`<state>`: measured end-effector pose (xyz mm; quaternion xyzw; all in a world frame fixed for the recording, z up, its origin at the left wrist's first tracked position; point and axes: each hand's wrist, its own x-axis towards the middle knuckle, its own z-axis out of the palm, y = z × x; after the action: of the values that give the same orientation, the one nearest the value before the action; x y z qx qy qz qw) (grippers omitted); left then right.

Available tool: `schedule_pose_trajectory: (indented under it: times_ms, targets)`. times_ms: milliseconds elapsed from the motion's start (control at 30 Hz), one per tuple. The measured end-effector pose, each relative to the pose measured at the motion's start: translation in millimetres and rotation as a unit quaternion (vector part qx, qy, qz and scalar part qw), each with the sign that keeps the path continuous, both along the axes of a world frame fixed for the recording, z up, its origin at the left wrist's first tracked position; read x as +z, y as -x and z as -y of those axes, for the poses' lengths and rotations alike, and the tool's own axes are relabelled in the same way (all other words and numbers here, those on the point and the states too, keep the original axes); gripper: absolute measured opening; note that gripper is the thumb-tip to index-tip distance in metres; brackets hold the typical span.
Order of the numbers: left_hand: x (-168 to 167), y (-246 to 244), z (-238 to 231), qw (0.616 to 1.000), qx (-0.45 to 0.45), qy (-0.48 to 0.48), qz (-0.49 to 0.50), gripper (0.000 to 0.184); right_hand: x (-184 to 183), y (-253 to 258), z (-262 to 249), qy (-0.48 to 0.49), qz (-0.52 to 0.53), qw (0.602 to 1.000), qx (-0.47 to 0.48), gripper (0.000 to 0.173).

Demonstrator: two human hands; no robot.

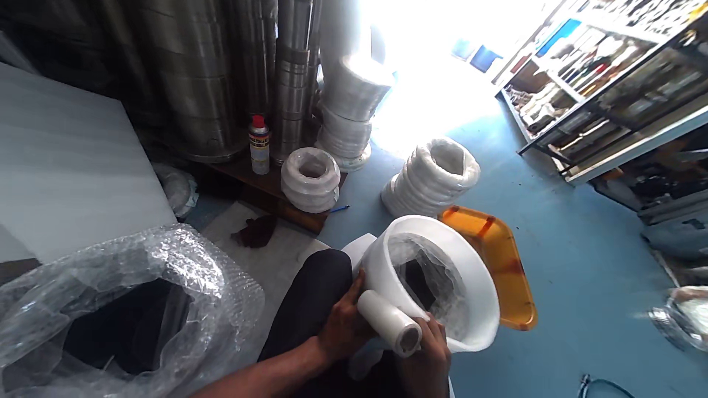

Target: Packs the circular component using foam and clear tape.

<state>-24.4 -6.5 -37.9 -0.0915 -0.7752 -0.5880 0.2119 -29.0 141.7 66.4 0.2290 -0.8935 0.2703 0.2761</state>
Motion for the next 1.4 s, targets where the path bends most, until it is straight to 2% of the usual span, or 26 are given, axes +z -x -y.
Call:
schedule_pose_trajectory:
  times_ms: [100, 200, 333, 500, 533, 633, 667, 733, 800, 900, 1000, 1100, 1200, 1300, 1400]
  targets:
    - [1, 0, -1, 1.0, 0.011, -0.007, -0.001, 0.079, 0, 2, 3, -0.009, -0.006, 1.0, -0.013, 0.028]
    - [3, 1, -1, 1.0, 0.017, -0.007, -0.003, 0.083, -3, 5, 4, -0.004, -0.016, 1.0, -0.018, 0.028]
    - [3, 2, -5, 0.999, 0.04, -0.011, -0.002, 0.073, -2, 4, 3, -0.03, -0.009, 0.999, -0.021, 0.028]
    - [2, 2, -13, 0.998, 0.07, -0.005, 0.009, 0.072, 9, 2, 1, -0.032, 0.012, 0.999, -0.003, 0.023]
    - [3, 1, -13, 0.997, 0.069, -0.006, 0.014, 0.071, 12, 2, 2, -0.025, 0.01, 1.0, -0.004, 0.026]
    - [5, 1, -13, 0.997, 0.066, -0.016, 0.021, 0.075, 21, 8, 1, -0.049, -0.029, 0.998, -0.001, 0.055]
    - [4, 1, -13, 0.997, 0.067, -0.018, 0.022, 0.077, 24, 12, -1, -0.076, -0.053, 0.996, 0.02, 0.054]
    - [3, 2, -14, 0.997, 0.07, -0.02, 0.02, 0.079, 33, 22, -2, -0.155, -0.086, 0.98, 0.09, 0.042]
    - [3, 1, -14, 0.997, 0.069, -0.022, 0.018, 0.08, 44, 32, -2, -0.243, -0.095, 0.948, 0.183, 0.045]
    - [5, 1, -15, 0.996, 0.083, -0.026, 0.003, 0.08, 66, 55, 4, -0.345, -0.078, 0.874, 0.333, 0.05]
    - [4, 0, -18, 0.996, 0.082, -0.041, -0.004, 0.075, 84, 72, 21, -0.406, -0.029, 0.813, 0.417, 0.046]
    - [1, 1, -21, 0.995, 0.092, -0.031, -0.018, 0.071, 98, 82, 43, -0.45, 0.067, 0.784, 0.423, 0.041]
    - [3, -1, -23, 0.992, 0.116, -0.03, -0.026, 0.059, 104, 88, 61, -0.446, 0.159, 0.781, 0.408, 0.05]
    - [4, -6, -22, 0.992, 0.116, -0.039, -0.003, 0.056, 107, 96, 77, -0.455, 0.255, 0.766, 0.375, 0.046]
    - [9, -10, -20, 0.992, 0.091, -0.066, 0.054, 0.062, 107, 105, 84, -0.44, 0.259, 0.784, 0.354, 0.04]
